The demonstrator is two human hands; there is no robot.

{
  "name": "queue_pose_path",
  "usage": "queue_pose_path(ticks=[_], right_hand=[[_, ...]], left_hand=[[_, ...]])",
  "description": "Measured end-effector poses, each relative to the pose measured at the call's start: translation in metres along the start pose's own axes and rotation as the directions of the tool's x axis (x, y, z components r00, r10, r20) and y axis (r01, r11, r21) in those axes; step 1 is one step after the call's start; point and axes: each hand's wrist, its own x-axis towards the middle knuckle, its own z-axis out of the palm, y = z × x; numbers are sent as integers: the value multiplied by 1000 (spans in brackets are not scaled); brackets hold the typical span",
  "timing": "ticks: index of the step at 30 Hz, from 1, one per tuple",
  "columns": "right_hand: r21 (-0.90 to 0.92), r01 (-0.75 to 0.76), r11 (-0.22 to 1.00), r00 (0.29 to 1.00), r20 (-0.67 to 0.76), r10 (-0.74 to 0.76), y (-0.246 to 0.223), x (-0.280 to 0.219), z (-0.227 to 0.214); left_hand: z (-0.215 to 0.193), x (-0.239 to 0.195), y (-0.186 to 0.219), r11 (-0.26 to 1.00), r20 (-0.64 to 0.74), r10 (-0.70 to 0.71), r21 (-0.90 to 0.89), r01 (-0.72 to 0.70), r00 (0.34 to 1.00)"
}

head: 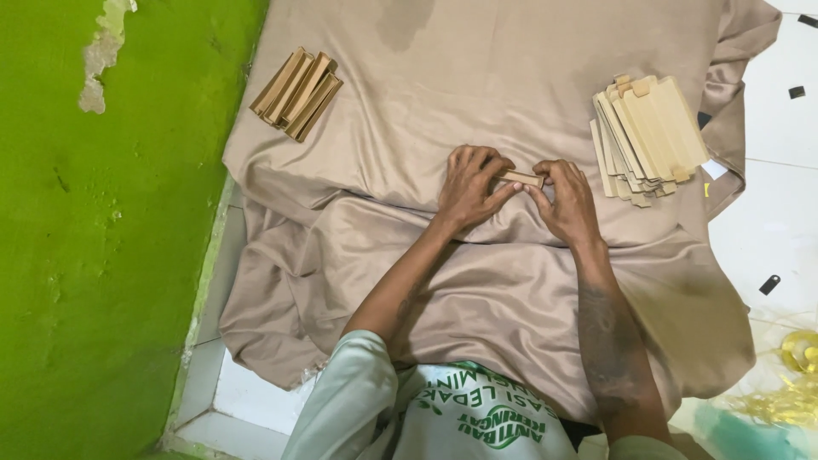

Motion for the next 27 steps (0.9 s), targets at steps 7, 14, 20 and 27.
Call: queue_pose_path(ticks=[7,14,20,27], right_hand=[[37,-24,999,998,64,21,-8,6,-18],[-3,-35,999,988,153,35,-5,7,-13],[-121,-31,992,980,191,53,-9,4,-6],[18,-63,998,994,87,62,11,0,-8]], left_hand=[[-31,-4,-28,989,-77,-141,-44,138,987],[-51,-3,-53,992,166,-90,-68,102,982],[-38,3,-46,999,200,-20,-39,29,980],[-62,6,-35,972,222,-67,234,14,973]])
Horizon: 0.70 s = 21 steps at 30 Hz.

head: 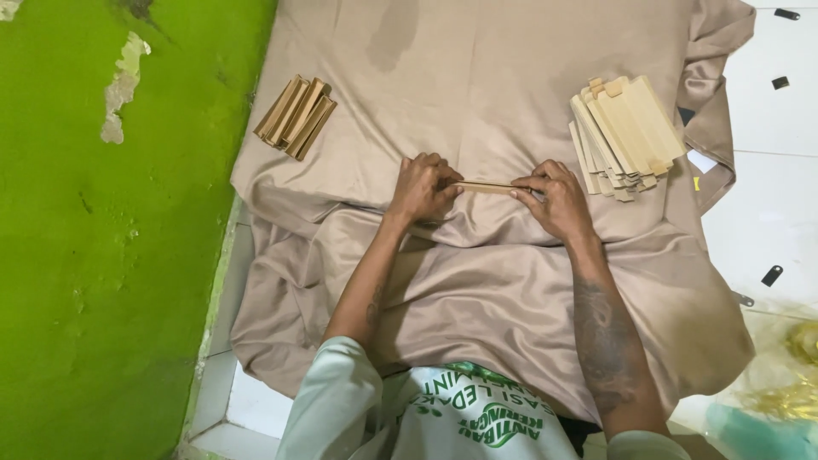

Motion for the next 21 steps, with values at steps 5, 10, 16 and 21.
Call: queue_pose_path(ticks=[5,10,16,21], right_hand=[[-19,-4,1000,999,37,5,-11,1,-1],[-88,38,995,997,76,-31,-20,2,0],[-2,-6,1000,995,95,6,-9,-3,2],[72,-28,997,999,19,27,-17,-3,-6]], left_hand=[[30,5,7,998,-33,57,-20,-58,998],[44,5,23,978,-132,203,-21,-208,970],[37,-7,-4,980,-130,192,87,-181,973],[23,-19,-18,963,-191,143,255,-92,971]])
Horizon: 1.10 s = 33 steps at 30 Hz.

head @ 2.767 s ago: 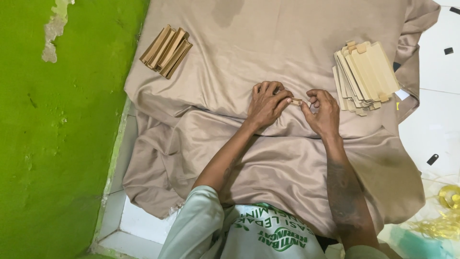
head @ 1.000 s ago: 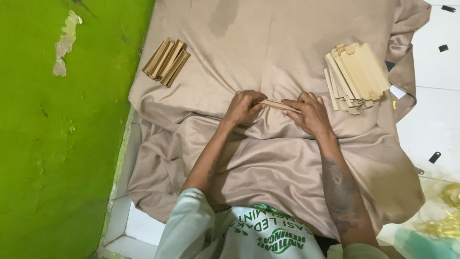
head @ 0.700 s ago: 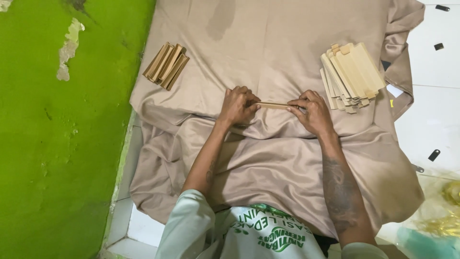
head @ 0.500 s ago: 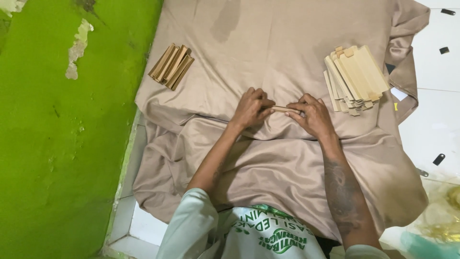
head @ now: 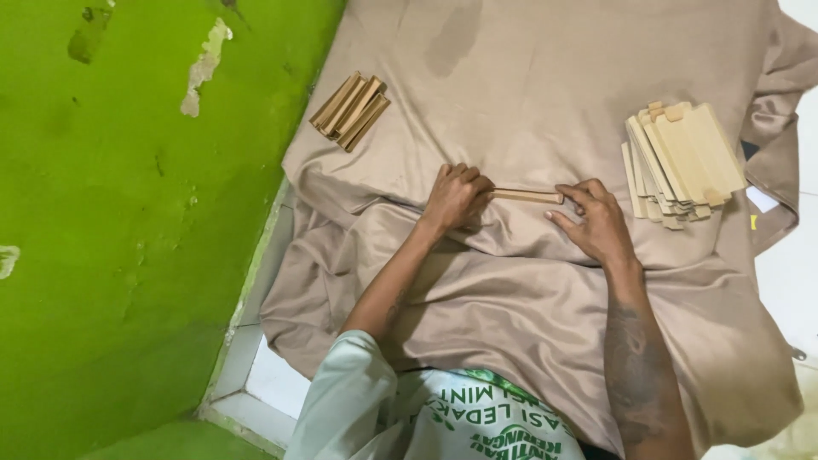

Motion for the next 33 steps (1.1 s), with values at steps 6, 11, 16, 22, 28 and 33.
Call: queue_pose_path(ticks=[6,11,16,22,28,33], right_hand=[[-70,-22,997,999,35,25,-2,-3,-11],[-122,-45,992,999,14,47,-7,-8,-6],[-156,-76,985,997,-18,74,-6,-9,-1],[-121,-60,991,998,-12,59,-13,-6,6],[-123,170,978,979,134,-153,-40,-1,17],[-5,189,982,974,-126,-188,-32,-10,-15]], left_hand=[[-50,-34,-90,923,-260,-305,158,351,916],[-98,-47,-163,761,-412,-457,278,586,788],[-97,-47,-213,642,-431,-533,354,680,728],[-63,-20,-150,705,-291,-604,238,667,742],[-34,3,-21,983,-35,-167,-86,163,985],[-54,-8,4,957,331,-290,75,281,898]])
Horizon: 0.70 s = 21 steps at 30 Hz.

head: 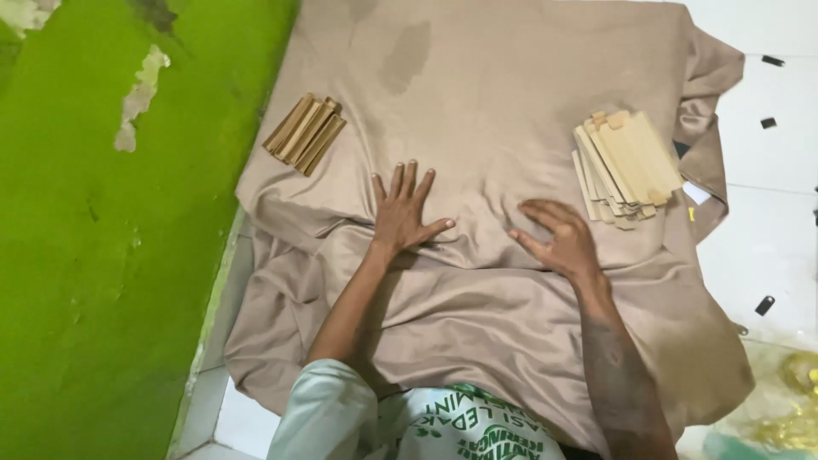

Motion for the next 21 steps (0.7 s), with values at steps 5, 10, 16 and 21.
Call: queue_pose_path(ticks=[5,10,16,21], right_hand=[[-375,-99,922,966,-260,-2,50,-4,-46],[-543,-310,781,916,-390,93,45,-2,-61],[-656,-403,638,914,-323,245,74,-20,-44],[-662,-383,644,918,-348,189,93,-30,-41]], left_hand=[[-24,-19,11,999,137,-41,21,38,990],[26,9,28,997,-2,60,-40,-60,998],[39,47,98,952,-139,256,-135,-274,957],[72,35,112,910,66,411,28,-413,909]])
